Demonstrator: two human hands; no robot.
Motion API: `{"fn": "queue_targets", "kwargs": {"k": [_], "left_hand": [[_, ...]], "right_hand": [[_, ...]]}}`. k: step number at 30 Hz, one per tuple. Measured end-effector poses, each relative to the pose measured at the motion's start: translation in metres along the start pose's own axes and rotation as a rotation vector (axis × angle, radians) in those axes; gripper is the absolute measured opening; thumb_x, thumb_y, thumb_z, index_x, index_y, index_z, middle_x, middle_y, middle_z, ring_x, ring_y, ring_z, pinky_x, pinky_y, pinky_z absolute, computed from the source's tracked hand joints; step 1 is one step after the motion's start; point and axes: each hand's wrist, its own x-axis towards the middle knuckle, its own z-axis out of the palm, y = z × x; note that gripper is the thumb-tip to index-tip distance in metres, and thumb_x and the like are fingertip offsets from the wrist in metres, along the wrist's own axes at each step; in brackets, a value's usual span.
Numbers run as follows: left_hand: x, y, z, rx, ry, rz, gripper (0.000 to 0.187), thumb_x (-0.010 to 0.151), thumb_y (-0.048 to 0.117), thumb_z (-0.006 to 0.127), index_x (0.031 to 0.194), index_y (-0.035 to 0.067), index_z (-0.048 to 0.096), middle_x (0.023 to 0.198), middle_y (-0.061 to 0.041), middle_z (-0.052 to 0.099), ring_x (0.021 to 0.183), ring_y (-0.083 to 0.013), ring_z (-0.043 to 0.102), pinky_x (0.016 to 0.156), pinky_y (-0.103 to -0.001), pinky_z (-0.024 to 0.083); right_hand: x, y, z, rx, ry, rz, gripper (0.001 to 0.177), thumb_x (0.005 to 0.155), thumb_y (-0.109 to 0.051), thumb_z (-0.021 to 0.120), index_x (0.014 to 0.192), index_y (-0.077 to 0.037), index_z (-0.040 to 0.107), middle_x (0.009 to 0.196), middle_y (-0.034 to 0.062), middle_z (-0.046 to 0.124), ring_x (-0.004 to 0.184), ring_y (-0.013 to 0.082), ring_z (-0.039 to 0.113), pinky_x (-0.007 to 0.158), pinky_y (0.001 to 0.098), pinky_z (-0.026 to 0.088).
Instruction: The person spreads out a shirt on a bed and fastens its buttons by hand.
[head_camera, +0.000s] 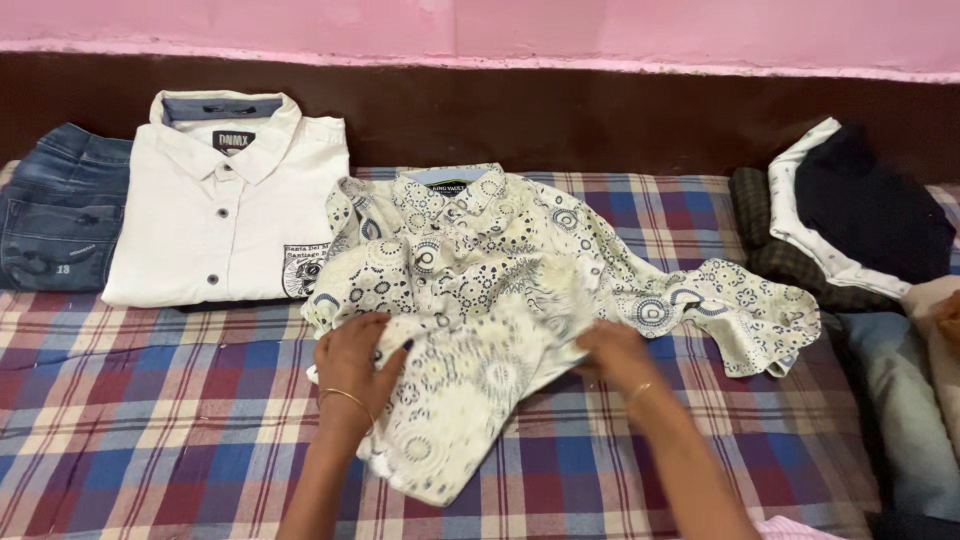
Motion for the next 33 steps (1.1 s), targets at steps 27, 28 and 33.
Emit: {"fn": "queue_targets", "kwargs": {"k": [27, 28, 33], "left_hand": [[-0.022, 0.065, 0.012, -0.03, -0.425, 0.45, 0.009, 0.084, 0.019, 0.074, 0.079, 0.012, 0.076, 0.152, -0.004, 0.05, 0.15, -0.0336, 0.028, 0.121, -0.057, 0.017], [-0.027, 0.065, 0.016, -0.024, -0.419, 0.449, 0.009, 0.084, 0.019, 0.074, 0.079, 0.012, 0.076, 0.152, -0.004, 0.05, 0.15, -0.0336, 0.028, 0.121, -0.057, 0.017], [-0.063, 0.093, 0.033, -0.467, -0.574, 0.489, 0.007, 0.099, 0.011, 0.066, 0.098, 0.004, 0.063, 0.137, -0.014, 0.062, 0.138, -0.0356, 0.057, 0.114, -0.044, 0.048]], "right_hand": [[0.025, 0.034, -0.043, -0.503, -0.309, -0.242, 0.028, 0.09, -0.023, 0.08, 0.084, 0.001, 0.068, 0.077, 0.0051, 0.069, 0.072, 0.0151, 0.06, 0.067, 0.0312, 0.053], [0.027, 0.036, -0.05, -0.503, -0.311, -0.249, 0.028, 0.09, -0.023, 0.08, 0.084, 0.001, 0.068, 0.077, 0.0051, 0.069, 0.072, 0.0151, 0.06, 0.067, 0.0312, 0.053], [-0.004, 0.017, -0.102, -0.965, -0.067, 0.039, 0.027, 0.082, -0.029, 0.082, 0.089, -0.003, 0.077, 0.079, 0.0129, 0.076, 0.066, 0.0208, 0.065, 0.064, 0.0368, 0.05]]}}
